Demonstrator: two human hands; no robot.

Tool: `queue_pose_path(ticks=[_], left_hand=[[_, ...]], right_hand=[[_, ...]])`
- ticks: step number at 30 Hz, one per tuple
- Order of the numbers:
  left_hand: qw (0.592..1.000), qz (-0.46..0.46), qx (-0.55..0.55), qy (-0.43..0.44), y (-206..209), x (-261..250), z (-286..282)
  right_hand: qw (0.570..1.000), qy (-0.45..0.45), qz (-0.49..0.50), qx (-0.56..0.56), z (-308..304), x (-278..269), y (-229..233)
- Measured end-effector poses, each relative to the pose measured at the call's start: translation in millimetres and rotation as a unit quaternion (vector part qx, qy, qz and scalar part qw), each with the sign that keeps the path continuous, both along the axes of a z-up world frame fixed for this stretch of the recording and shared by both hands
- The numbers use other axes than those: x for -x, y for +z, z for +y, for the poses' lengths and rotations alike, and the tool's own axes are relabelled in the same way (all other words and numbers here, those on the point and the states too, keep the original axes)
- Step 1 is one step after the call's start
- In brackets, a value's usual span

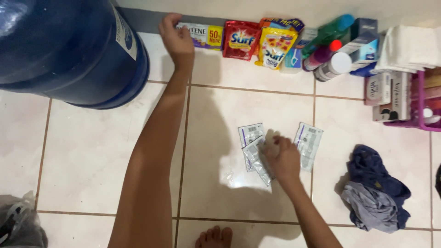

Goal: The person organizes various household items on a tiled floor. They pick up packets of shampoo, laundry detergent, and other toiletries, then place them in a neat row against the wall. The person also wipes the floor with a cloth and moves a pink basket to tidy the area.

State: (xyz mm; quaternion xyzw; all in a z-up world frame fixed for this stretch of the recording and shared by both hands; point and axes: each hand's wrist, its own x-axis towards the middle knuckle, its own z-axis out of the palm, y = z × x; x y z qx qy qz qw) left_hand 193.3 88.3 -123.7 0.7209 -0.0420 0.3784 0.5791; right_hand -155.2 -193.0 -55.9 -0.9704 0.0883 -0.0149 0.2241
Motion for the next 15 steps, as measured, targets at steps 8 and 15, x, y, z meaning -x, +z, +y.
queue_pose_path(ticks=[8,15], left_hand=[[0.989,-0.035,0.009,-0.144,106,55,-89],[0.941,0.039,-0.059,-0.33,106,137,-128]], right_hand=[[0.991,0.084,-0.041,0.098,41,39,-6],[0.981,0.133,-0.113,0.08,23,42,-10]])
